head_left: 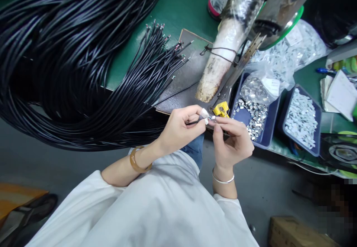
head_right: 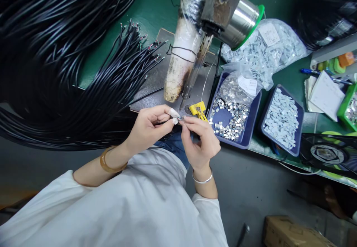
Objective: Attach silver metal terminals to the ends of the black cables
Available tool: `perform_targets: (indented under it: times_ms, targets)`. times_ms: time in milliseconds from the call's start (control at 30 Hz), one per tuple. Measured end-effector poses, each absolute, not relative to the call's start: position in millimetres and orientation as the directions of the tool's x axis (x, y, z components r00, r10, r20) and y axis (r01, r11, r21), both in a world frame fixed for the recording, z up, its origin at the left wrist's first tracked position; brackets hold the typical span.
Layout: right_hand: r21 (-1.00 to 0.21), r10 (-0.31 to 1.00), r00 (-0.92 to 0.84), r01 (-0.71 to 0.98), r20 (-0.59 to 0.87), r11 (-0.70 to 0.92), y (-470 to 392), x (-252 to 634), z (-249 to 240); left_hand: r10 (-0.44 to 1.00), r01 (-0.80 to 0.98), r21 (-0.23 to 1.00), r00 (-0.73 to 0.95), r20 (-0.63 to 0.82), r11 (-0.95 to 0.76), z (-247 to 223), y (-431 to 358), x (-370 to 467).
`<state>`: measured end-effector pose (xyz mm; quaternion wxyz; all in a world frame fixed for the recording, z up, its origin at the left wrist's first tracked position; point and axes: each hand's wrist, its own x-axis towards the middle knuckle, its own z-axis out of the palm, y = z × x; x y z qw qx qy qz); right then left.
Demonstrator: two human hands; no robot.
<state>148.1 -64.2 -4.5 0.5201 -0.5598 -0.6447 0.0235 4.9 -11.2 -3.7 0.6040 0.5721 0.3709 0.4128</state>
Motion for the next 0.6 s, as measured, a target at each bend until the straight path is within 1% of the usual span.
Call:
perform_targets:
  times_ms: [67, 100, 233, 300, 433, 600]
  targets:
    - [-0.643, 0.762, 0.211, 0.693, 0.613, 0.326, -62.2, 148.7, -5.9, 0.927, -0.082, 0.997, 0.374, 0.020, 0.012, -3.7, -11.4, 6.0]
    - [-0.640, 0.764, 0.211, 0.700, 0.609, 0.317, -61.2, 148.7, -6.4, 0.928, -0.084, 0.996, 0.371, 0.031, 0.000, -3.8, -11.4, 6.5]
    - [-0.517, 0.710, 0.143, 0.784, 0.689, 0.344, -56.2, 148.0, -8.4, 0.933, -0.060, 0.993, 0.340, 0.117, -0.103, -5.9, -10.2, 8.8]
    - [-0.479, 0.693, 0.126, 0.807, 0.710, 0.345, -53.4, 147.8, -9.2, 0.937, -0.046, 0.988, 0.315, 0.152, -0.145, -8.0, -9.2, 10.1]
    - [-0.483, 0.694, 0.127, 0.804, 0.709, 0.347, -49.1, 146.9, -8.0, 0.938, -0.022, 0.976, 0.275, 0.212, -0.214, -10.1, -6.7, 12.0]
    - [-0.483, 0.683, 0.130, 0.801, 0.719, 0.355, -50.6, 144.8, -4.4, 0.918, -0.047, 0.948, 0.241, 0.316, -0.314, -6.8, -4.6, 11.6]
